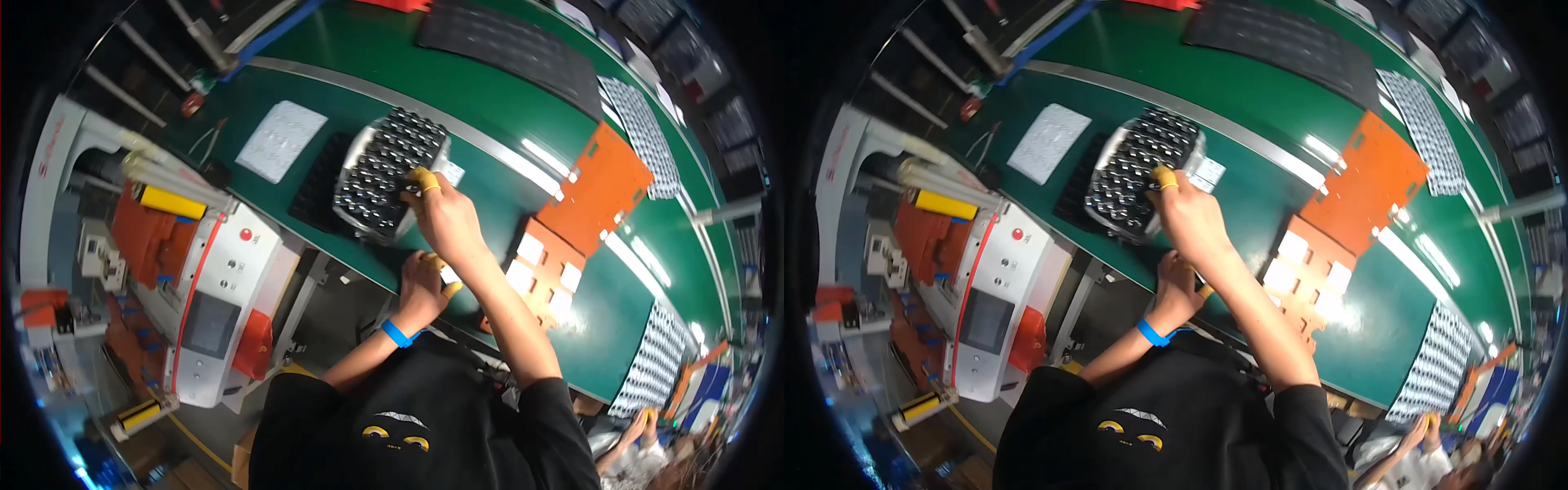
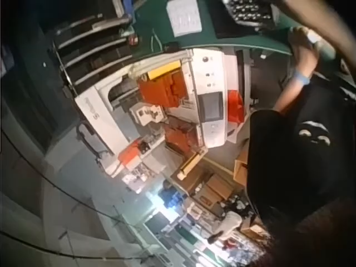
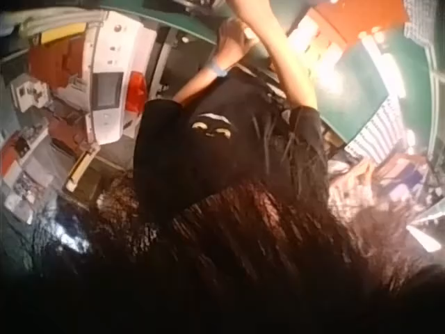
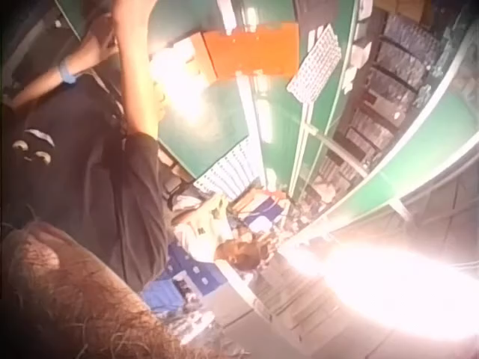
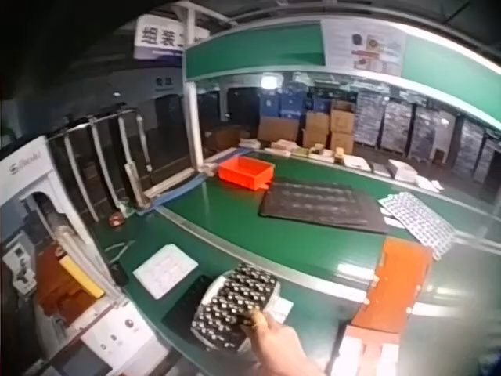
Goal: Peeling individual electronic components from a backing sheet and placing them into a specialized orange fixture tray.
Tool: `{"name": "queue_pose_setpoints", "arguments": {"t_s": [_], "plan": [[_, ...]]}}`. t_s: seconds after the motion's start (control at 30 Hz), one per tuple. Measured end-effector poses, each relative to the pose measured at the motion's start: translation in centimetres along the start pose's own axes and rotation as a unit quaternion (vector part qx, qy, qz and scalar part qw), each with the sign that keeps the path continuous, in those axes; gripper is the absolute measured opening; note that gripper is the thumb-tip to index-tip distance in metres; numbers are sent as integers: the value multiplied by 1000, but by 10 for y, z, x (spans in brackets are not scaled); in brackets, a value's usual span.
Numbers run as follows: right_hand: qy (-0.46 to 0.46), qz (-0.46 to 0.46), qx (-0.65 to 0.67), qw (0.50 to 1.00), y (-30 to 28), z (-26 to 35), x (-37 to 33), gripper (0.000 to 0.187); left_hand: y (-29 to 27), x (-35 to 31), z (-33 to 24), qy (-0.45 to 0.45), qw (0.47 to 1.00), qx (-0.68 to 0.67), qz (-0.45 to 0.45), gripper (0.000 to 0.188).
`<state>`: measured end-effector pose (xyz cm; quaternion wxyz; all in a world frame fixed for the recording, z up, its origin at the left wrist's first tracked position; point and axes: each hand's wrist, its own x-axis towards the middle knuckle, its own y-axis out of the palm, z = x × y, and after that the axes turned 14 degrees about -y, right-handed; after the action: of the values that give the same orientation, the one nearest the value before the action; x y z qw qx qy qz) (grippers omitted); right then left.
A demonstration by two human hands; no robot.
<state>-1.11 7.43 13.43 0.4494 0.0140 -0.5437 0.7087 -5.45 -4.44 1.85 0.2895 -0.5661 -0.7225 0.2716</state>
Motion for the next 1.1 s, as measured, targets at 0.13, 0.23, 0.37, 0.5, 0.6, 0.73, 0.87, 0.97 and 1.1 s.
{"name": "queue_pose_setpoints", "arguments": {"t_s": [0.13,0.23,0.37,0.5,0.6,0.73,0.87,0.97,1.1], "plan": [[44,-12,161,986,-38,26,-43,29,14,8,29,-3,994,-104,47,32],[114,-62,279,951,-52,28,-108,29,12,-14,16,-200,875,-437,59,42],[372,-75,374,846,-65,31,-191,28,-14,-11,-14,-205,825,-487,199,33],[385,-276,426,771,-59,30,-235,33,-17,-12,-56,-181,803,-521,227,25],[362,-302,370,800,-63,26,-230,31,-9,-15,-77,-127,839,-485,213,25],[309,-269,273,871,-77,26,-227,27,-12,-14,-94,-107,852,-451,242,26],[256,-237,189,918,-81,24,-222,28,-17,-13,-101,-102,856,-449,236,27],[257,-260,156,917,-80,29,-224,30,-17,-13,-104,-83,873,-428,219,27],[256,-244,139,925,-82,28,-224,30,-19,-13,-106,-74,884,-415,204,27]]}}
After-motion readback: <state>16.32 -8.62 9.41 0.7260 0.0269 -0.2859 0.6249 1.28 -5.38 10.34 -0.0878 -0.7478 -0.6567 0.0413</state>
